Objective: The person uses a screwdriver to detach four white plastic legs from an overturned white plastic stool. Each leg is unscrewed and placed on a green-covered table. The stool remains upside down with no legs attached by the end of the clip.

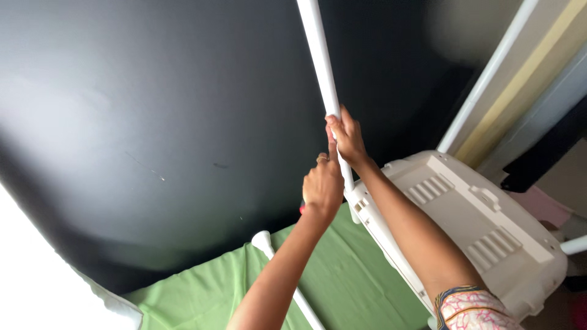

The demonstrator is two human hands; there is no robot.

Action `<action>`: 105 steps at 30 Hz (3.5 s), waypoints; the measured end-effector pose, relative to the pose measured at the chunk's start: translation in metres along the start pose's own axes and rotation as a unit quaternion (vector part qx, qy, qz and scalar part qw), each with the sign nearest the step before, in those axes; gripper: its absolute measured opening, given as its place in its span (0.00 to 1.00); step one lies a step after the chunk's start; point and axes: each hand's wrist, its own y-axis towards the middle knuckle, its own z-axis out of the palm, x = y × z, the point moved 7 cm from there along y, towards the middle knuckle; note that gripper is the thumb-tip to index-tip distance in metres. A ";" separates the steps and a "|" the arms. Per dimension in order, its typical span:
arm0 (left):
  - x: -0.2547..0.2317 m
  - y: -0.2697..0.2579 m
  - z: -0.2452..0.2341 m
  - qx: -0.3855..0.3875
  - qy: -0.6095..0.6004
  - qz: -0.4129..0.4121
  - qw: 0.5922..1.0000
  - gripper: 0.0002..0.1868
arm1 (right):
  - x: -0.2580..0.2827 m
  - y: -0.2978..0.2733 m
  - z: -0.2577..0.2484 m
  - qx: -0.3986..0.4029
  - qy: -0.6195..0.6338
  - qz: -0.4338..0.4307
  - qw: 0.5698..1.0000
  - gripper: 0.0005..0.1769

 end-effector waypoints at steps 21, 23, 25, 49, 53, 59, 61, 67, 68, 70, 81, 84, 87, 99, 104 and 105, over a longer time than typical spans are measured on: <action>0.153 -0.099 0.081 -0.017 -0.117 -0.113 0.987 0.20 | -0.028 0.008 0.017 0.106 0.170 0.044 0.979 0.32; 0.201 -0.163 0.128 -0.012 -0.095 -0.138 0.986 0.27 | -0.027 0.010 0.017 0.113 0.199 0.039 0.973 0.33; 0.241 -0.233 0.179 0.029 -0.025 -0.205 0.978 0.30 | -0.028 0.010 0.017 0.113 0.217 0.044 0.969 0.34; 0.001 0.111 -0.041 -0.061 -0.541 -0.080 0.835 0.20 | -0.017 -0.012 -0.001 0.062 0.291 0.094 0.950 0.30; -0.005 0.123 -0.030 -0.121 -0.590 -0.032 0.797 0.18 | -0.054 -0.026 0.005 0.099 -0.110 0.171 0.974 0.23; -0.003 0.140 -0.022 -0.135 -0.597 -0.017 0.791 0.17 | -0.085 -0.015 0.006 0.041 -0.118 0.132 0.983 0.14; -0.006 0.134 -0.020 -0.139 -0.612 -0.017 0.779 0.16 | -0.096 -0.019 0.007 0.044 -0.117 0.148 0.981 0.13; -0.007 0.122 -0.031 -0.315 -0.473 -0.088 0.819 0.16 | -0.103 -0.015 0.004 0.028 -0.103 0.103 0.989 0.18; -0.011 0.128 -0.026 -0.260 -0.523 -0.075 0.808 0.16 | -0.102 -0.015 0.002 0.021 -0.093 0.096 0.991 0.19; -0.012 0.138 -0.021 -0.148 -0.613 -0.048 0.775 0.16 | -0.108 -0.016 0.004 0.040 -0.104 0.125 0.986 0.15; -0.007 0.136 -0.046 -0.179 -0.580 -0.049 0.793 0.18 | -0.088 -0.022 0.010 0.011 -0.050 0.072 0.996 0.10; -0.012 0.147 -0.069 -0.180 -0.583 0.007 0.792 0.18 | -0.076 -0.024 0.008 0.019 -0.042 0.078 0.996 0.11; -0.010 0.140 -0.083 -0.198 -0.560 -0.013 0.804 0.17 | -0.071 -0.026 0.013 0.042 -0.064 0.111 0.991 0.10; 0.048 -0.019 -0.023 -0.073 -0.538 -0.088 0.835 0.23 | -0.065 -0.042 -0.008 0.029 0.028 0.152 0.988 0.22; 0.085 -0.140 0.119 -0.001 -0.553 -0.216 0.805 0.19 | -0.088 -0.071 0.000 0.030 -0.083 0.079 0.993 0.31; 0.096 -0.168 0.153 0.019 -0.533 -0.259 0.805 0.19 | -0.100 -0.083 0.000 0.050 -0.132 0.121 0.983 0.35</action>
